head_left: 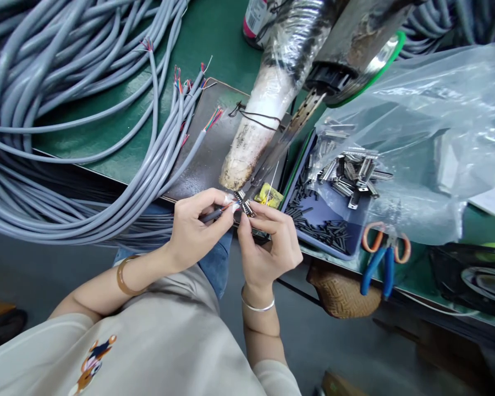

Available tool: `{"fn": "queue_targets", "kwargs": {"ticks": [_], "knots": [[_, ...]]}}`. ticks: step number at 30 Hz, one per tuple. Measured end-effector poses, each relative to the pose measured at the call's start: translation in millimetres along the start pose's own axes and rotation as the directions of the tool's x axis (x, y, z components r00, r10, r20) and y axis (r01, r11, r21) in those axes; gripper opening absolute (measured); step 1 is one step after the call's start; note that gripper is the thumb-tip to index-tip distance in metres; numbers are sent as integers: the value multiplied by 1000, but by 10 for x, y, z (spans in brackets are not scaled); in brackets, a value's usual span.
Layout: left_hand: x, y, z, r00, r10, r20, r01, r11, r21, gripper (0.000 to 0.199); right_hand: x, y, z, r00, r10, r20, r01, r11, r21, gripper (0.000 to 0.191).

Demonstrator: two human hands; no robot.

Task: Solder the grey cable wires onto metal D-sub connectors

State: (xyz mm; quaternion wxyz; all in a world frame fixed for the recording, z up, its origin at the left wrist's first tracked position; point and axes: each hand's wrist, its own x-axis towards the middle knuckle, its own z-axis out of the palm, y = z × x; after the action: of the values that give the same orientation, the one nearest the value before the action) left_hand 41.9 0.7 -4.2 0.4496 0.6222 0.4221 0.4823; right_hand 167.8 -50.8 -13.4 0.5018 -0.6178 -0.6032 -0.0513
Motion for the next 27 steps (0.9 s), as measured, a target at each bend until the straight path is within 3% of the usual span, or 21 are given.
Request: {"fn": "queue_targets", "kwargs": {"ticks": [8,21,24,27], "knots": [[8,-42,-27,993,117,-4,-117,993,-20,4,9,-16,7,999,-27,-16,27,1000,-14,20],[-65,1,-68,988,-127,88,136,985,-104,8,-87,17,-79,994,-110,-13,109,991,-73,20],[-72,56,-139,961,-183,207,234,938,-257,15,-58,-9,-122,1000,5,19,-5,1000,2,17],[-55,107,-215,889,-265,374,400,846,-352,9,-41,-26,-156,986,158,59,-165,977,134,13]]}}
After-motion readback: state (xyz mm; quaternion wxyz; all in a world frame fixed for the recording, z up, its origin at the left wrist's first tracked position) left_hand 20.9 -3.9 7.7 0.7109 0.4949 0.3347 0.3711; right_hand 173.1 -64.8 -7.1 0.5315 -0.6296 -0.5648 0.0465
